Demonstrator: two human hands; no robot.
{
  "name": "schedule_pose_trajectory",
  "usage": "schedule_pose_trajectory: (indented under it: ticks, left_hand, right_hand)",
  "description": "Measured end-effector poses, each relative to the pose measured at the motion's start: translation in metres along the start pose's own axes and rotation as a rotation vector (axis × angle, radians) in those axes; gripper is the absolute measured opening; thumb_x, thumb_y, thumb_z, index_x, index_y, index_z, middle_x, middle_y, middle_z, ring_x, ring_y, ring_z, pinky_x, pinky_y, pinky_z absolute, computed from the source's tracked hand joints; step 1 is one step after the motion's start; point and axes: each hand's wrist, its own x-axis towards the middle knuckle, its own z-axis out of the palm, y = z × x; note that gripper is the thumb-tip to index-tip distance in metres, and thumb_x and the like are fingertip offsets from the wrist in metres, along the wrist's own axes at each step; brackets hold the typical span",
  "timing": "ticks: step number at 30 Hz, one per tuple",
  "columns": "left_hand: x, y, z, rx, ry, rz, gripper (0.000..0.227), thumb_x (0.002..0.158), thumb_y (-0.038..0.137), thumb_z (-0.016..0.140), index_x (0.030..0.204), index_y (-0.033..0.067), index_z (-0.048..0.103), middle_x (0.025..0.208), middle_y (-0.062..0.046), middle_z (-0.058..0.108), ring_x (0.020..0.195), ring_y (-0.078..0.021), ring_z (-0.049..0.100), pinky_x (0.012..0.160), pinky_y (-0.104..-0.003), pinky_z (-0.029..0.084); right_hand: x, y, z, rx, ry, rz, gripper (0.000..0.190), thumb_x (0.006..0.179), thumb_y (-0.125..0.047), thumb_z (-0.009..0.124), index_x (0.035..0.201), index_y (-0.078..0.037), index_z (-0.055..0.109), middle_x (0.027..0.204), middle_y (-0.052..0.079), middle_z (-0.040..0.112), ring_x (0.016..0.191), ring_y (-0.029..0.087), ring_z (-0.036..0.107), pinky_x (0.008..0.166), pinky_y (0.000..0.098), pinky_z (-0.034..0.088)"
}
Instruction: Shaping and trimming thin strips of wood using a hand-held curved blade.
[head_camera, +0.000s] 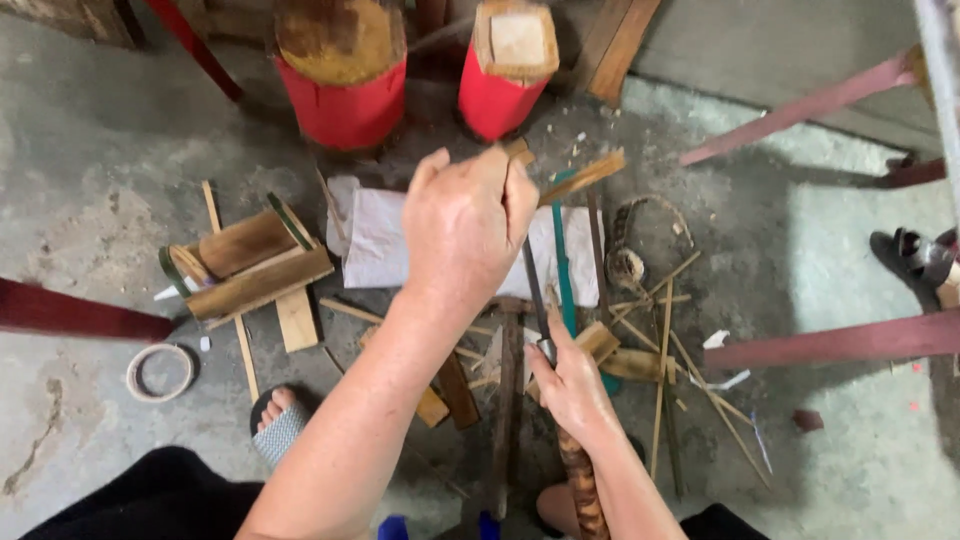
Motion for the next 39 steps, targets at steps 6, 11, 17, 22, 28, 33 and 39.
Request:
schedule_pose_trajectory:
  ticks: [6, 11, 17, 22, 28, 33, 39]
  left_hand:
    - [0.008, 0.003, -0.01, -0.138, -0.003, -0.035, 0.037, 0.1, 0.019, 0.049, 0.064, 0.0139, 0.057, 0.05, -0.005, 0.054, 0.052, -0.0296, 0.064, 0.099, -0.046, 0.05]
    - [-0.004, -0.035, 0.024, -0.014, 0.006, 0.003, 0.036, 0.099, 0.022, 0.053, 0.063, 0.0169, 0.05, 0.045, -0.007, 0.051, 0.052, -0.0323, 0.066, 0.088, -0.039, 0.053]
    - [0.001, -0.028, 0.008, -0.507, -0.132, -0.119, 0.026, 0.1, 0.029, 0.059, 0.078, 0.0164, 0.062, 0.058, -0.008, 0.057, 0.063, -0.0334, 0.063, 0.086, -0.041, 0.051]
    - [-0.05, -0.073, 0.041, -0.741, -0.288, -0.297, 0.031, 0.107, 0.023, 0.041, 0.107, 0.0062, 0.066, 0.097, -0.012, 0.068, 0.095, -0.0256, 0.063, 0.094, -0.041, 0.049]
    - [-0.086, -0.08, 0.059, -0.664, -0.548, -0.385, 0.036, 0.106, 0.033, 0.04, 0.104, 0.0139, 0.07, 0.102, 0.0, 0.067, 0.102, -0.0184, 0.058, 0.092, -0.035, 0.038]
    - [-0.087, -0.089, 0.061, -0.882, -0.65, -0.498, 0.019, 0.103, 0.026, 0.053, 0.093, 0.018, 0.067, 0.091, 0.007, 0.061, 0.088, -0.0088, 0.054, 0.083, -0.026, 0.04]
    - [-0.076, -0.074, 0.04, -0.795, -0.778, -0.608, 0.026, 0.103, 0.031, 0.05, 0.103, 0.0186, 0.073, 0.1, 0.008, 0.069, 0.09, -0.0087, 0.054, 0.084, -0.025, 0.037]
  right_hand:
    - [-0.006, -0.019, -0.001, 0.006, 0.038, -0.016, 0.062, 0.101, -0.019, 0.054, 0.16, -0.013, 0.037, 0.076, 0.015, 0.07, 0.059, 0.023, 0.074, 0.051, 0.0333, 0.058]
    - [0.013, -0.011, 0.005, -0.015, 0.067, -0.082, 0.06, 0.1, -0.024, 0.058, 0.154, -0.002, 0.043, 0.11, 0.03, 0.072, 0.07, 0.033, 0.074, 0.066, 0.0485, 0.058]
    - [0.012, -0.003, 0.006, 0.116, 0.046, -0.1, 0.054, 0.099, -0.018, 0.057, 0.152, -0.013, 0.049, 0.065, 0.013, 0.068, 0.052, 0.024, 0.07, 0.051, 0.0342, 0.06]
    - [-0.014, -0.019, -0.023, 0.271, -0.053, -0.195, 0.061, 0.102, -0.022, 0.05, 0.16, -0.012, 0.036, 0.05, 0.007, 0.053, 0.04, 0.017, 0.055, 0.046, 0.0293, 0.05]
    - [-0.03, -0.021, -0.031, 0.522, -0.187, -0.188, 0.062, 0.102, -0.016, 0.05, 0.162, -0.014, 0.035, 0.062, 0.002, 0.047, 0.038, 0.01, 0.045, 0.049, 0.0266, 0.044]
    - [-0.027, 0.009, -0.025, 0.907, -0.373, -0.355, 0.064, 0.103, -0.005, 0.052, 0.162, -0.003, 0.028, 0.071, 0.004, 0.05, 0.04, 0.012, 0.046, 0.04, 0.0265, 0.042]
    - [-0.034, -0.013, -0.029, 0.541, -0.185, -0.191, 0.06, 0.101, -0.009, 0.049, 0.161, -0.014, 0.039, 0.056, 0.001, 0.047, 0.037, 0.01, 0.045, 0.048, 0.0262, 0.041]
